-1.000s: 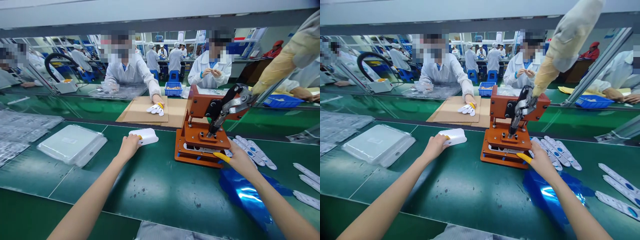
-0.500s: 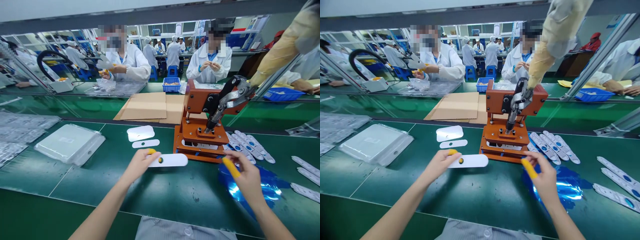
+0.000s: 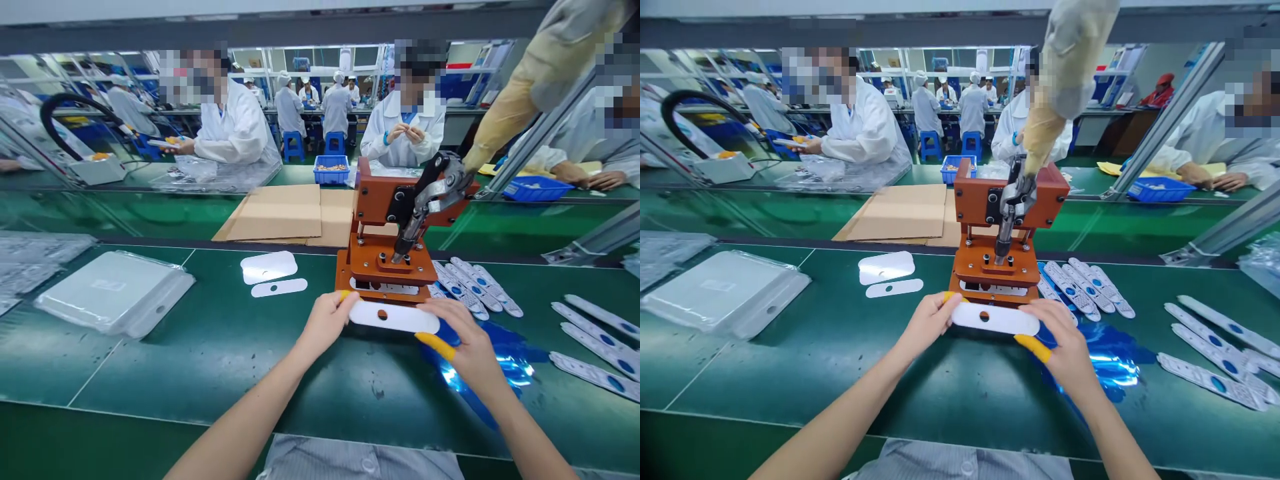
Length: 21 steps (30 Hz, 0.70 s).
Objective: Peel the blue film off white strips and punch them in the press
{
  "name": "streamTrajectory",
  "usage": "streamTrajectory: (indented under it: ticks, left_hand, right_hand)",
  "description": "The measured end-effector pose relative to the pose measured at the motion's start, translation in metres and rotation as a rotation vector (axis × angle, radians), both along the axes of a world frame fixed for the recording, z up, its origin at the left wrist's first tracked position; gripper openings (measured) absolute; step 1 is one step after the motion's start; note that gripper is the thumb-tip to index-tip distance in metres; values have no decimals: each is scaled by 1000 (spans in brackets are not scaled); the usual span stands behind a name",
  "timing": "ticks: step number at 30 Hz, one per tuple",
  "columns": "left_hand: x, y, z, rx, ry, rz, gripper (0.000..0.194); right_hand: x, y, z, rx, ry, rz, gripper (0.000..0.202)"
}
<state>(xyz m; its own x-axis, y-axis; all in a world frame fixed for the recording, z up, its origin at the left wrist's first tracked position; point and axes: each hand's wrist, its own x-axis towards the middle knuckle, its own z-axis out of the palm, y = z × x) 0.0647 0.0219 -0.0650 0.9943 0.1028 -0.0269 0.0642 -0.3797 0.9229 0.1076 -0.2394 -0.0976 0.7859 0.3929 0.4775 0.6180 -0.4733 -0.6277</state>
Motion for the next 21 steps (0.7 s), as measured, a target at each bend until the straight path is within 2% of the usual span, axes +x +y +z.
streamTrajectory:
  ticks: [2,3,6,9,17,21]
  left_hand:
    - [3,8,-6,75,-134,167,36]
    - [5,11,-8,112,-193,198,32]
    - [10,16,-13,207,-297,103,31]
    - [13,12,-18,244,-337,29,34]
    - [14,9,-24,228,-362,37,32]
    - [14,10,-27,347,-430,22,27]
  right_hand:
    - [21,-6,-5,-16,-36,-53,33]
    - [32,-7,-6,-21,-31,-72,36]
    - [58,-2,-8,-17,6,-69,44]
    - [67,9,-6,-50,32,-25,45]
    - [67,22,1,-94,69,-22,48]
    - [68,23,4,-97,104,-31,47]
